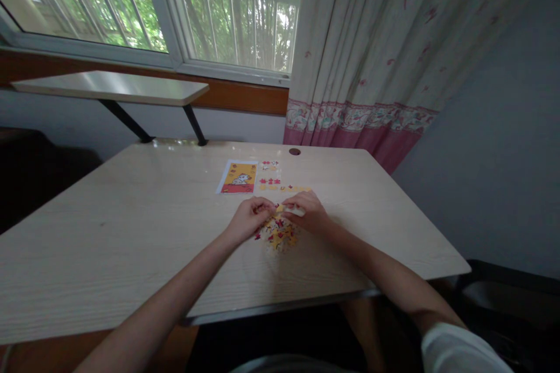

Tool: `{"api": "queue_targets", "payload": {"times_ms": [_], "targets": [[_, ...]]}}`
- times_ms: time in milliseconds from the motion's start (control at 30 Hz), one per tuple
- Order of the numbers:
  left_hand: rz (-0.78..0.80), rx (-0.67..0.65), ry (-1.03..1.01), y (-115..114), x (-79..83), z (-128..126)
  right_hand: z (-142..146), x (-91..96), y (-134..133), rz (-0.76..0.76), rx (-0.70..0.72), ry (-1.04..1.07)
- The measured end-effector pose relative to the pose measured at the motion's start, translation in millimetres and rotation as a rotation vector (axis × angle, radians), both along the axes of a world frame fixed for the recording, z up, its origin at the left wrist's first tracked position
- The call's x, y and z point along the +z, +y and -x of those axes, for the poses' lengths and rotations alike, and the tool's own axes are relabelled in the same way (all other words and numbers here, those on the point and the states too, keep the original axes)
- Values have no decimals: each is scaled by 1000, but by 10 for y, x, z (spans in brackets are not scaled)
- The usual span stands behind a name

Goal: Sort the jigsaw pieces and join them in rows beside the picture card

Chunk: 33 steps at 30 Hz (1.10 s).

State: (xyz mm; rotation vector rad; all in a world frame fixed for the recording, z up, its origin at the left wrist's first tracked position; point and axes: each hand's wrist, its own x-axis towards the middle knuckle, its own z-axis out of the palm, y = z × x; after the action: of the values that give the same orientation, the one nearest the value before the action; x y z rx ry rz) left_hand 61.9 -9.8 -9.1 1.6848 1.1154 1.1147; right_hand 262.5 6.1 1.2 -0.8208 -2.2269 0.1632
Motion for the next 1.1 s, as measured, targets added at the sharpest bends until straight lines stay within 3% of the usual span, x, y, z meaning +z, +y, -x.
{"api": "queue_targets", "payload": {"times_ms": [500, 600, 700, 867, 1100], "targets": [[-17, -12, 20, 12, 32, 43, -19, 34, 24, -88, -47, -12], [-101, 91, 138, 58, 89, 221, -120, 164, 76, -94, -144, 98], [-221, 129, 409, 110, 139, 447, -272, 320, 136, -106, -241, 204], [-350, -23, 695, 161, 80, 593, -467, 417, 222, -176, -292, 270], [-365, -114, 794, 146, -3, 515, -503, 393, 264, -234, -299, 234]]}}
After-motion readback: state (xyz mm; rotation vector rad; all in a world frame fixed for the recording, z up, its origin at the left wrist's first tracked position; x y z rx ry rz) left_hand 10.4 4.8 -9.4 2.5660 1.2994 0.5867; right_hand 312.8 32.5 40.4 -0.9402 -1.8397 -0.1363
